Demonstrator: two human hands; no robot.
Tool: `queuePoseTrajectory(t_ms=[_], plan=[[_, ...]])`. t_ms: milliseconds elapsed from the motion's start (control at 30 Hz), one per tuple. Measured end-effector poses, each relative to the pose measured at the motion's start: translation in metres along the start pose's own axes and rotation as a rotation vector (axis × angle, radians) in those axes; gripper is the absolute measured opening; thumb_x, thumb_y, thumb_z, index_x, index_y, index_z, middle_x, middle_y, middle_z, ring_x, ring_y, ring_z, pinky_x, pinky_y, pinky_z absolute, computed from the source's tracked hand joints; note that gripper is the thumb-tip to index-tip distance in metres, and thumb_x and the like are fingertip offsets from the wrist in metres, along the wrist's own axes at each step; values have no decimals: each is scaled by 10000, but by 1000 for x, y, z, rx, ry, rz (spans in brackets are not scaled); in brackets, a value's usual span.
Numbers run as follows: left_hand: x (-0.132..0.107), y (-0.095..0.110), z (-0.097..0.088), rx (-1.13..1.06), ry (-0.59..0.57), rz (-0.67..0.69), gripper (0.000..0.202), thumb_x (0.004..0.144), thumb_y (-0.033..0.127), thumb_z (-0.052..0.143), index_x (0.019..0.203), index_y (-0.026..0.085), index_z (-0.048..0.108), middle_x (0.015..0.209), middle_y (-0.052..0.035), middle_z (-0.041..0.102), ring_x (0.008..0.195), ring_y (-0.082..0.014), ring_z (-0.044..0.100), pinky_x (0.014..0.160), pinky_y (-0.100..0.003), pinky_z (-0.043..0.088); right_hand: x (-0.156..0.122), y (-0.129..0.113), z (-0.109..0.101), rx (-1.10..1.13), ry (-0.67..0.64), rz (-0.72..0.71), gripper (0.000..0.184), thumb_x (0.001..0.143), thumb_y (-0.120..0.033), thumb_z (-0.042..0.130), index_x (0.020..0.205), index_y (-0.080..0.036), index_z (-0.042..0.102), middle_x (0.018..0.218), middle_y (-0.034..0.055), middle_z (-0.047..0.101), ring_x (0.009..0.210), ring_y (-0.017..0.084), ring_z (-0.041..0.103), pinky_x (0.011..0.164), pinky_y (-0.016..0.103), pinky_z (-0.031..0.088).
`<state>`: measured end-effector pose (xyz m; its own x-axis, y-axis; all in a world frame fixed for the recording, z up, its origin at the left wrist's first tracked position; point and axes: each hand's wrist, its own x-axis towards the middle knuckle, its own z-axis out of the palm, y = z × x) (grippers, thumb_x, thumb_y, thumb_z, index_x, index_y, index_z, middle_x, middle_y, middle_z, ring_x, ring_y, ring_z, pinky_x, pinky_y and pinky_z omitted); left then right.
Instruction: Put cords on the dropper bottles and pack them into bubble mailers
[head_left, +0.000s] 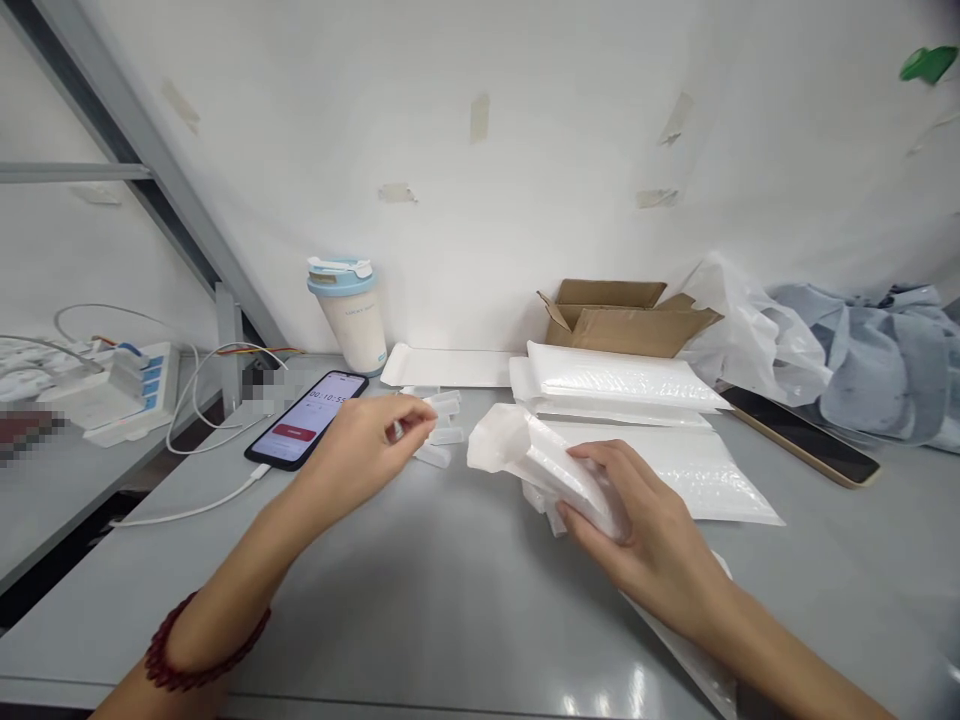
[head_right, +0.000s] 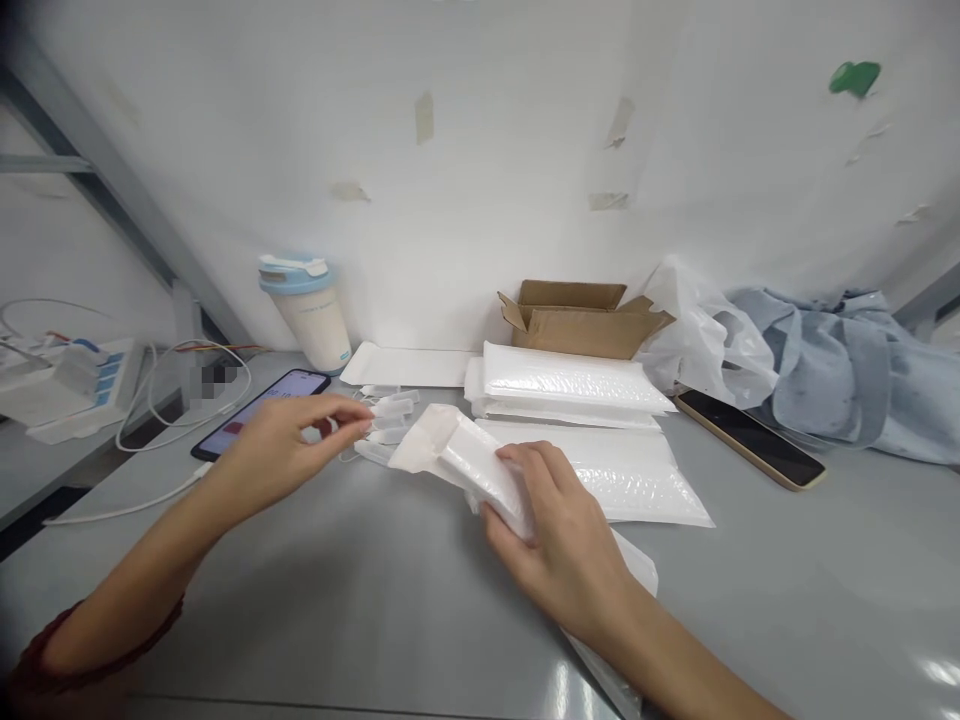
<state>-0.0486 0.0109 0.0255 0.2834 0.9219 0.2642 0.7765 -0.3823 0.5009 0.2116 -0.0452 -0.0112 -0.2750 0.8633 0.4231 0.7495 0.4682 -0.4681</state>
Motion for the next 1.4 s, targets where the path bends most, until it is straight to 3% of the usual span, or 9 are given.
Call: queuePoseTrajectory(t_ms=[167, 367, 467, 633, 733, 967, 1100, 1233, 1400], plan=[[3, -23, 19, 245, -334, 128, 259, 791, 148, 424, 953, 199, 620, 968, -60, 601, 794, -211, 582, 687, -319, 427, 2, 3, 2, -11, -41, 65, 309, 830, -288, 506, 1124, -236, 426, 1061, 72, 519, 851, 202, 572, 691, 345, 505], [-1, -16, 31, 277, -383, 210, 251, 766, 94, 396, 892, 185, 593, 903, -54, 572, 767, -203, 572, 659, -317, 425, 3, 3, 5, -7, -73, 65, 333, 823, -296, 507, 1136, -229, 412, 1072, 83, 510, 901, 220, 550, 706, 361, 500], [2, -9, 16, 36, -244, 142, 199, 793, 215, 505, 969, 210, 596, 884, -25, 600, 734, -177, 570, 647, -294, 443, 3, 3, 5, -27, -99, 80, 358, 820, -300, 510, 1151, -220, 402, 1074, 89, 506, 927, 232, 537, 721, 374, 498], [6, -5, -6, -526, 273, -81, 172, 781, 323, 615, 900, 202, 587, 828, -5, 619, 624, -122, 566, 579, -245, 464, 2, 1, 4, -27, -118, 81, 371, 826, -312, 507, 1163, -210, 393, 1065, 96, 500, 931, 235, 528, 726, 382, 499], [7, -6, -3, -768, 356, -102, 139, 762, 290, 649, 838, 189, 592, 798, -6, 638, 628, -120, 585, 602, -245, 490, 2, 0, 5, -17, -114, 66, 367, 822, -301, 511, 1159, -213, 396, 1084, 98, 494, 958, 239, 520, 738, 380, 498], [0, 14, 28, -730, -21, -139, 138, 727, 292, 678, 777, 167, 645, 815, -28, 678, 751, -160, 622, 684, -257, 501, 2, -1, 5, 4, -71, 66, 383, 796, -278, 537, 1147, -218, 394, 1042, 81, 524, 919, 229, 538, 738, 377, 495], [-1, 14, 39, -557, -87, -185, 181, 771, 352, 614, 764, 180, 667, 757, -16, 665, 680, -153, 583, 618, -260, 456, 1, -2, 6, 8, -100, 72, 383, 795, -274, 532, 1146, -213, 390, 1029, 80, 538, 911, 230, 552, 728, 377, 499], [0, 10, 43, -333, -80, -104, 231, 809, 353, 547, 711, 188, 676, 805, -19, 643, 698, -152, 540, 576, -248, 399, 0, -2, 9, 11, -110, 58, 373, 795, -274, 525, 1137, -204, 396, 1024, 86, 537, 899, 231, 553, 724, 381, 497], [-2, 15, 47, -318, -252, -35, 454, 871, 488, 396, 686, 204, 699, 765, -8, 533, 644, -127, 505, 566, -243, 396, 1, -3, 8, 27, -115, 43, 354, 795, -248, 515, 1129, -197, 409, 998, 83, 539, 899, 226, 544, 725, 372, 492]])
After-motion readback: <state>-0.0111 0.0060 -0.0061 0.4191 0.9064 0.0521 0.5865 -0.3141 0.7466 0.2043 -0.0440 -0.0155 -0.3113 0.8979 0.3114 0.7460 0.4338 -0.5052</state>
